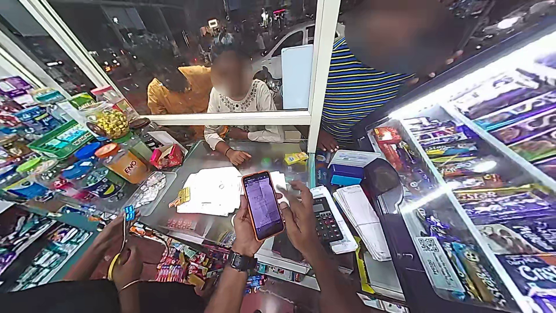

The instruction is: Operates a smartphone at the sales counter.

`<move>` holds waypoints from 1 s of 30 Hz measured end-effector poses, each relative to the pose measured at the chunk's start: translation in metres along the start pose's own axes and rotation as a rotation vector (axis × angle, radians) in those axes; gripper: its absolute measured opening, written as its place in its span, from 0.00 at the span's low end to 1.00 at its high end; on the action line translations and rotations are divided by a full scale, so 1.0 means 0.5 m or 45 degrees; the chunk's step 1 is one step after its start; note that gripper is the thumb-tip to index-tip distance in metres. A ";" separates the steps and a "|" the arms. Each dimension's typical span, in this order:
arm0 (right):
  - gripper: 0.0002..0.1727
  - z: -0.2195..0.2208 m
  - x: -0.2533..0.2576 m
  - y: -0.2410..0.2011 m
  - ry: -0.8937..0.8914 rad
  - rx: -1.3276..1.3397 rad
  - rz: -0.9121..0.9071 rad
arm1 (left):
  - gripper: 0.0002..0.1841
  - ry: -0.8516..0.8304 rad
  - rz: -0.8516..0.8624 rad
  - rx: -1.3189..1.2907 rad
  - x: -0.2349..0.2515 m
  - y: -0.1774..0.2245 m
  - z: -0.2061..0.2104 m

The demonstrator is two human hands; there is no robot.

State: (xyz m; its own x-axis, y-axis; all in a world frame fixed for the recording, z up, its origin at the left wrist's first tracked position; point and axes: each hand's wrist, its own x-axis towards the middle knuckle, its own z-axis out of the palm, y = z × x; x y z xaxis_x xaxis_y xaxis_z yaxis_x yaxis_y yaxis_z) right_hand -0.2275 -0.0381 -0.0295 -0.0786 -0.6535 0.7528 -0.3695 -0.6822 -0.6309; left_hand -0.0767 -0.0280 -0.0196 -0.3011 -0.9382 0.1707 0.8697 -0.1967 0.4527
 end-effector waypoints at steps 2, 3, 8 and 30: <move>0.37 -0.012 0.003 0.003 0.082 0.201 -0.068 | 0.40 -0.100 -0.062 0.024 0.007 0.005 -0.009; 0.42 -0.026 0.013 0.004 0.149 0.335 -0.076 | 0.42 -0.115 -0.082 0.036 0.011 0.000 -0.015; 0.50 -0.072 0.052 0.050 0.293 0.291 -0.094 | 0.42 -0.068 -0.082 0.047 0.019 -0.010 -0.027; 0.20 0.001 0.009 0.053 -0.060 -0.225 -0.036 | 0.34 0.133 0.064 0.030 0.030 -0.029 -0.011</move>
State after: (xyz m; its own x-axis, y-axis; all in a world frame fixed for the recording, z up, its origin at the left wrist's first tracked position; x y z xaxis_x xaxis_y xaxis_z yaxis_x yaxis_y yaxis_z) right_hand -0.2370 -0.0595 -0.0429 -0.0239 -0.6525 0.7574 -0.5284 -0.6349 -0.5636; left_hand -0.0918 -0.0406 -0.0284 -0.2141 -0.9715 0.1022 0.8727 -0.1432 0.4668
